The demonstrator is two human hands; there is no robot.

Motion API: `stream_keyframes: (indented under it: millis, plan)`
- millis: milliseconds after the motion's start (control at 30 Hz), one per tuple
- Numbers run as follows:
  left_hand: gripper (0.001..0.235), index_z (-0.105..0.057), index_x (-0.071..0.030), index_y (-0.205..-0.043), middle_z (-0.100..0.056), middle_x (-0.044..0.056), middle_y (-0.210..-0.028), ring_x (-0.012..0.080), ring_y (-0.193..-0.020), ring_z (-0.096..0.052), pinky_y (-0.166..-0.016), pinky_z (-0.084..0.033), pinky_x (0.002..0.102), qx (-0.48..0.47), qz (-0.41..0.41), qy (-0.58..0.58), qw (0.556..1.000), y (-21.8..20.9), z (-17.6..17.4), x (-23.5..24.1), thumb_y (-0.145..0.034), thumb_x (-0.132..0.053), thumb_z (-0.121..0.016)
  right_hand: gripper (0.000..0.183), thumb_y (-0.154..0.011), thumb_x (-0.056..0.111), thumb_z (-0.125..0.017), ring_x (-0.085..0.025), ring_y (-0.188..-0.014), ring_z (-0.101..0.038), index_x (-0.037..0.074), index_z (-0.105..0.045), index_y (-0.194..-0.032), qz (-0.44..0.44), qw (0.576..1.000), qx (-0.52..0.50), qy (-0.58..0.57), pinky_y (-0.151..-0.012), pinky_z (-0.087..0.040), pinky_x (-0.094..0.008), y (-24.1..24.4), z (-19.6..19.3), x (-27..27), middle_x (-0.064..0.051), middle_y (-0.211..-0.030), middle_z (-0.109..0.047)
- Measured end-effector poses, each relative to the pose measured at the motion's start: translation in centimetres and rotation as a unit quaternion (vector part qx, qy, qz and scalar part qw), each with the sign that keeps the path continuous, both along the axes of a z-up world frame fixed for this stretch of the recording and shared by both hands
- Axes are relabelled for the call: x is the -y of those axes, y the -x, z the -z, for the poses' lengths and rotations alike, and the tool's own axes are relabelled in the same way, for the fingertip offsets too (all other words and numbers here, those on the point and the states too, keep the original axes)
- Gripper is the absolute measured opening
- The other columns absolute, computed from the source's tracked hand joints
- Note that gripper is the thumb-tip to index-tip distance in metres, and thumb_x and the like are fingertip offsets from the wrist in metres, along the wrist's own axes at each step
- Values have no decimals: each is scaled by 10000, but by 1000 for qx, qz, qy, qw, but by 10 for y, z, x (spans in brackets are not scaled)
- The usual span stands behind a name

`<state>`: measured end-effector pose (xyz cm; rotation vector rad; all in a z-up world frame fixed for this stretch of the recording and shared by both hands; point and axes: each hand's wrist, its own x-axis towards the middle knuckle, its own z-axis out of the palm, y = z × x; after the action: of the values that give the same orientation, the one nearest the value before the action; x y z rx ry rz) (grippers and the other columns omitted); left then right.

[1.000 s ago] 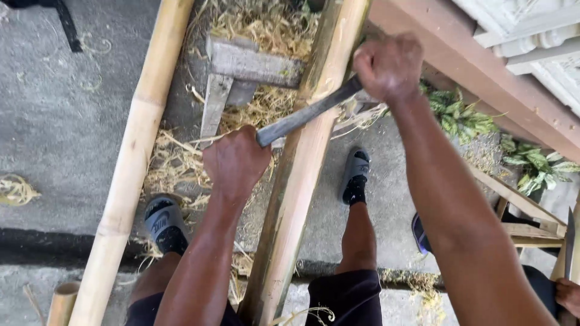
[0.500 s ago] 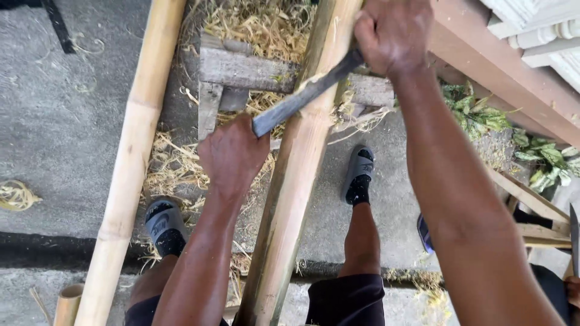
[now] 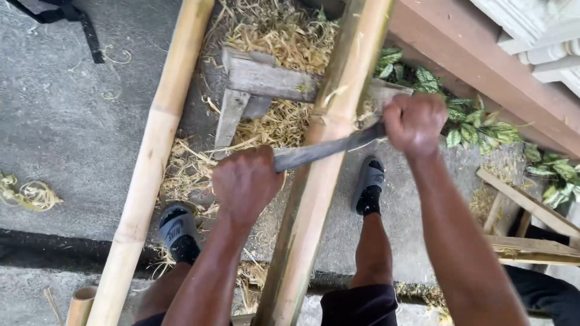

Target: The recorder uses a metal scraping tool to remove the outer green layer from a bamboo stalk.

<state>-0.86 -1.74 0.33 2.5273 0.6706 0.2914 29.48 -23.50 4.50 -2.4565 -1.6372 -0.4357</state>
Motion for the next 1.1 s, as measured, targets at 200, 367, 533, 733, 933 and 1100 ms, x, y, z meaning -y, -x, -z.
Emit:
stream_keyframes:
  millis: [200,367,533,733,933,1100]
  plan:
    - [257,-651,-140,-646,-512,-20,-457,96,-340,-354,-303,-271,332,-21,-67,51,996,-41,0,4,-898,-186,-668,431,-982,204,-514,-140,-398,-344,116,-501,-561,10,994,-70,78,-516,-361,-381,-59,-31,-82,-22,-466,-416]
    - [229,-663,-136,-667,-524,-8,-468,89,-338,-370,-302,-290,327,-31,-52,60,996,-32,-9,-12,-868,-245,-682,451,-1015,205,-540,-160,-429,-324,170,-514,-567,-6,995,60,80,-557,-375,-371,-41,-17,-57,3,-506,-432]
    - [296,-652,-145,-644,-510,-13,-457,90,-334,-359,-308,-291,329,-13,-1,21,1000,5,-3,-14,-907,-278,-672,511,-1123,115,-528,-124,-480,-389,173,-498,-617,-96,957,272,21,-445,-293,-320,39,-24,-12,24,-594,-536]
    - [331,-594,-179,-586,-430,-36,-424,76,-325,-304,-282,-247,322,-57,76,9,995,30,9,-2,-915,-208,-606,584,-1062,512,-413,-146,-441,-386,148,-632,-661,74,980,-76,166,-450,-337,-364,95,-57,11,19,-479,-406]
    - [383,-600,-151,-594,-438,-27,-439,82,-317,-303,-269,-243,332,-9,32,31,999,1,-3,-6,-963,-253,-609,558,-961,518,-289,-133,-371,-343,241,-622,-610,255,891,-219,306,-341,-296,-371,15,-25,-31,63,-443,-440]
    - [221,-652,-130,-656,-536,9,-463,111,-334,-371,-293,-288,341,-22,3,65,998,-19,-16,-13,-844,-246,-668,620,-1019,554,-344,-193,-448,-386,157,-600,-618,206,934,-133,259,-539,-299,-404,1,-49,-60,-9,-492,-456]
